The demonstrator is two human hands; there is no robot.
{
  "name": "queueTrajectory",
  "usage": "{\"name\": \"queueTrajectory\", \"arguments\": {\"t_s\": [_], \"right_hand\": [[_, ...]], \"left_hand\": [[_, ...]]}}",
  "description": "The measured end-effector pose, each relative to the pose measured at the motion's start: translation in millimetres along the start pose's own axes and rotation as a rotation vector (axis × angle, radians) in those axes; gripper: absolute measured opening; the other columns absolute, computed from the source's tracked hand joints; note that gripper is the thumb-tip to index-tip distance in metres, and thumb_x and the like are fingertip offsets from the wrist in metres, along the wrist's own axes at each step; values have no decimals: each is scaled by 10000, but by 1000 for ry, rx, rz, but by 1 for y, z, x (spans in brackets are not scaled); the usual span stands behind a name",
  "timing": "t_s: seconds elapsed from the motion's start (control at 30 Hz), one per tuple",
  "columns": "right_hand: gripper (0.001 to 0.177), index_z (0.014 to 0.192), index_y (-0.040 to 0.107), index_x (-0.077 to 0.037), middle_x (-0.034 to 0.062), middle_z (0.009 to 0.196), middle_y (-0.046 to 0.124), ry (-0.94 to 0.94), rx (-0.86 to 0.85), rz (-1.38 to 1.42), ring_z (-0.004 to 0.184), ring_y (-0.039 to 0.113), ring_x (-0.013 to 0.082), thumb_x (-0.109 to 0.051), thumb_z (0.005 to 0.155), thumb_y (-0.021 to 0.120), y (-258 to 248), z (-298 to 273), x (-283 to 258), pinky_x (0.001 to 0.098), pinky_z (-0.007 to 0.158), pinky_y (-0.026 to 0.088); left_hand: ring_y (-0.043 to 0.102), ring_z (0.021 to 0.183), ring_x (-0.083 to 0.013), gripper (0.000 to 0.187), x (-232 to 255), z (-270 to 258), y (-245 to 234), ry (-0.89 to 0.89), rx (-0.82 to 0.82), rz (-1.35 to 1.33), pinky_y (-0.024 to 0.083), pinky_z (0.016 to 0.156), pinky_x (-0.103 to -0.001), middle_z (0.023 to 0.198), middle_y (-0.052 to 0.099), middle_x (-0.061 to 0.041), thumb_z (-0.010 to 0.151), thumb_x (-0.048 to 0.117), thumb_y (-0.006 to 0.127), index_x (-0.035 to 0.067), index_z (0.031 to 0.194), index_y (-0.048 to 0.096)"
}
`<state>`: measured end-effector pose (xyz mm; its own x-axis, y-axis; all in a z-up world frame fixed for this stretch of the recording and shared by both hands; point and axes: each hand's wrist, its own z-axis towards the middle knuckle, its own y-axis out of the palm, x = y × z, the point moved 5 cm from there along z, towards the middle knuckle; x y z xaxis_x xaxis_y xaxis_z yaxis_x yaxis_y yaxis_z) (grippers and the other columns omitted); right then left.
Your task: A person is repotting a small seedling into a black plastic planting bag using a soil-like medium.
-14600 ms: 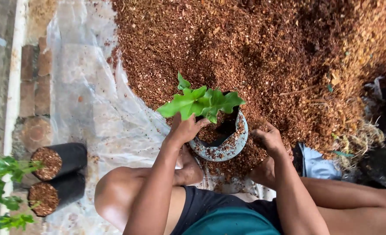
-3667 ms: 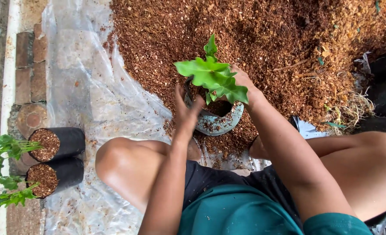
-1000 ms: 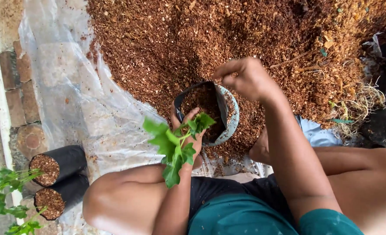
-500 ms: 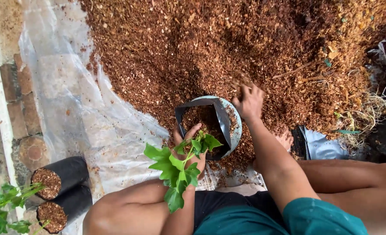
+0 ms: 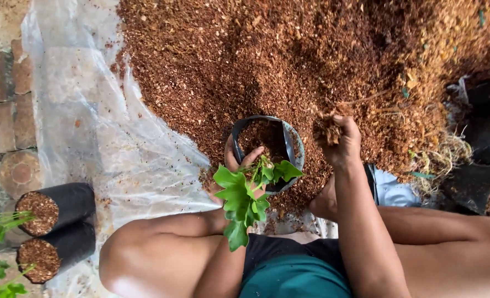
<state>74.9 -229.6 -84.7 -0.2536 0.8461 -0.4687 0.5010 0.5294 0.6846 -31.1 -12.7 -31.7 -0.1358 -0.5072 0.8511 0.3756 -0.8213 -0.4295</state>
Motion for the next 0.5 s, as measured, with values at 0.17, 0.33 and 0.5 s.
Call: {"name": "queueTrajectory", "arguments": {"t_s": [0.17, 0.33, 0.5], "right_hand": [[478, 1161, 641, -70, 160, 1055, 699, 71, -198, 32, 885, 646, 300, -183, 697, 645, 35, -15, -7, 386, 705, 524], [516, 1221, 604, -81, 166, 1056, 695, 59, -383, 9, 905, 647, 324, -146, 709, 617, 73, -30, 10, 429, 729, 561], [530, 1220, 623, -25, 205, 1087, 711, 49, -442, -20, 880, 685, 361, -96, 696, 584, 64, -19, 42, 486, 725, 589]], "left_hand": [[325, 1506, -365, 302, -6, -10, 8, -111, 36, -68, 348, 1216, -443, 1651, 239, -126, 875, 91, 750, 131, 1175, 739], [268, 1511, -408, 688, -81, -26, 33, -262, 0, -197, 351, 1188, -503, 1667, 198, -166, 702, 94, 874, 199, 1334, 624], [194, 1518, -462, 1213, -120, -24, 43, -442, -58, -332, 353, 1153, -581, 1688, 146, -217, 478, 96, 1032, 289, 1540, 479]]}}
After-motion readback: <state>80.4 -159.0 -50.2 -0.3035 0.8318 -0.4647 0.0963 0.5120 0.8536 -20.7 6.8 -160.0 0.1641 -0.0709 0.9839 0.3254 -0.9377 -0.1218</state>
